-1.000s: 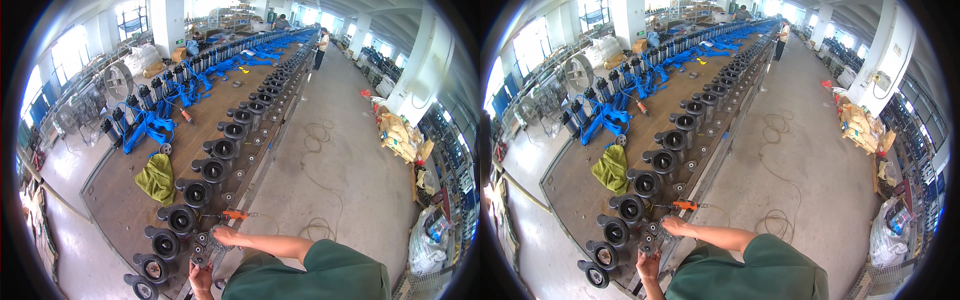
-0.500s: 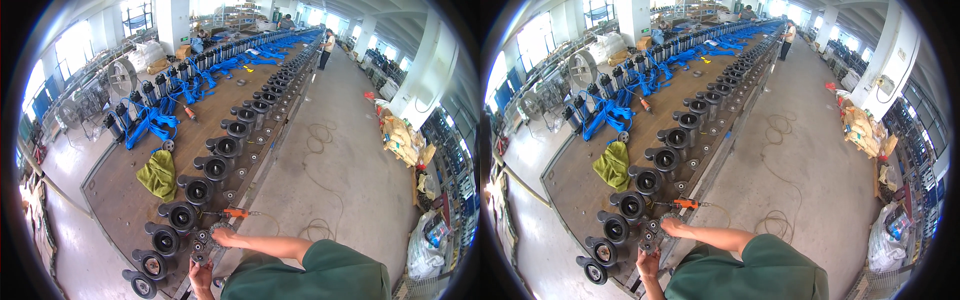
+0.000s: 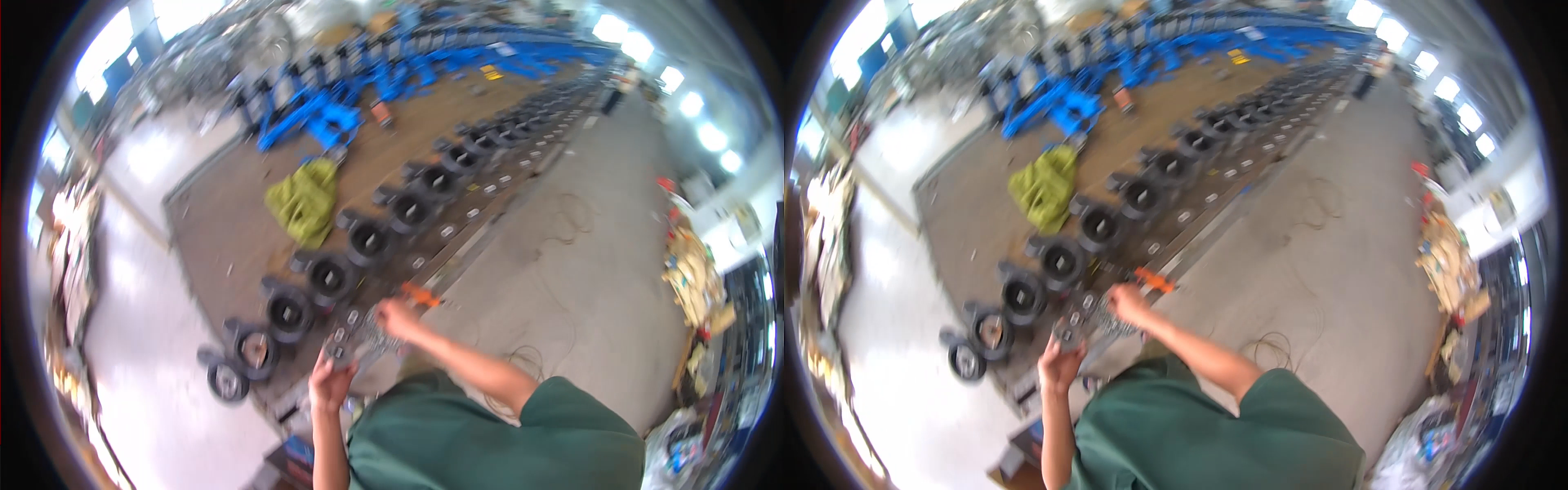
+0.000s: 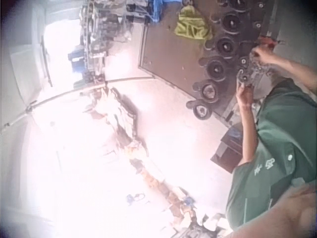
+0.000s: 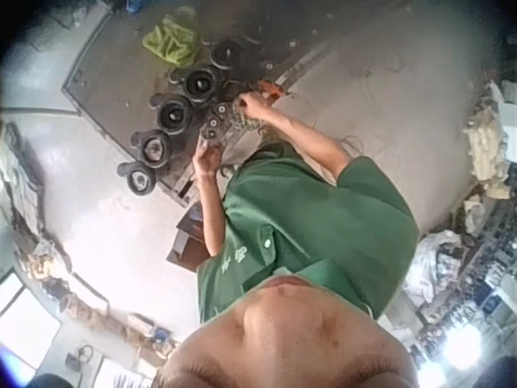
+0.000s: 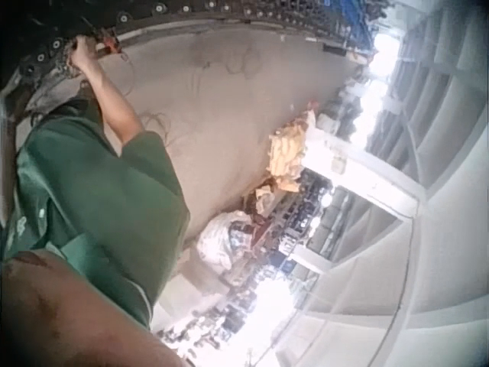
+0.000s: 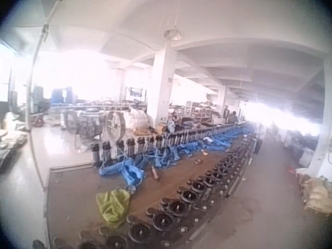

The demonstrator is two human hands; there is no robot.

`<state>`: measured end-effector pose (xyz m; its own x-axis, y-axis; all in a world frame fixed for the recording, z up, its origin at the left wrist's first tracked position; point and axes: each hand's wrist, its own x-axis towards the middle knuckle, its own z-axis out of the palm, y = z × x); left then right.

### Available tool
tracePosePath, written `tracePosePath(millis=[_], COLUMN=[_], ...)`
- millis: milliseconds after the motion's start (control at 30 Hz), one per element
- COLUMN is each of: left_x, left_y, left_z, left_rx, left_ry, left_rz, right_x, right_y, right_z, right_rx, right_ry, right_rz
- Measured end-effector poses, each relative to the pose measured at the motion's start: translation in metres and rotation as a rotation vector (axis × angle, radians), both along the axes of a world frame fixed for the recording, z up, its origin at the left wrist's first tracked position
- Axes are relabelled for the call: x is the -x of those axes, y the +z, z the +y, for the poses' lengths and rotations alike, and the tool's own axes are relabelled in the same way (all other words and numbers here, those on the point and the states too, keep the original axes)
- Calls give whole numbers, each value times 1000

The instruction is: The person assembles industrial components by hand and using a pneumatic tool at a long workbench. The person wipes a component with a cloth, selects metal parts from a pile, places them onto a base, and then uses a pneumatic screwdriver to secure them.

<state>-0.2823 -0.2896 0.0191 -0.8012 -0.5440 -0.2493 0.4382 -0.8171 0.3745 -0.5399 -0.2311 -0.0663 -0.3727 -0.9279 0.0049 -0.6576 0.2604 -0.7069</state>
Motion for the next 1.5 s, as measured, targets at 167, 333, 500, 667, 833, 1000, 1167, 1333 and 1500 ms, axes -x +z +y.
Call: tracePosePath(millis=[167, 333, 500, 667, 833, 1000, 1167, 1333, 1500], left_x=[9, 10, 24, 25, 24, 24, 26, 23, 20], left_y=[6, 30, 43, 47, 48, 39, 37, 35, 33], left_z=[-8, -3, -6, -9, -10, -11, -8, -5, -6], left_rx=[-24, 11, 52, 110, 118, 137, 120, 86, 56], left_ry=[-68, -22, -60, -66, -32, -3, -4, 8, -10], left_rz=[121, 135, 92, 76, 84, 57, 74, 148, 183], right_x=[8, -9, -8, -9, -12, -18, -21, -27, -31], right_y=[74, 139, 155, 161, 163, 168, 172, 172, 179], right_z=[15, 15, 6, 1, -4, -7, -8, -5, -4], right_rx=[-32, -118, -164, -221, -225, -229, -210, -128, -64], right_ry=[-63, 107, 205, 199, 201, 242, 254, 231, 188], right_rz=[-998, -1203, -1223, -1171, -1097, -909, -722, -565, -631])
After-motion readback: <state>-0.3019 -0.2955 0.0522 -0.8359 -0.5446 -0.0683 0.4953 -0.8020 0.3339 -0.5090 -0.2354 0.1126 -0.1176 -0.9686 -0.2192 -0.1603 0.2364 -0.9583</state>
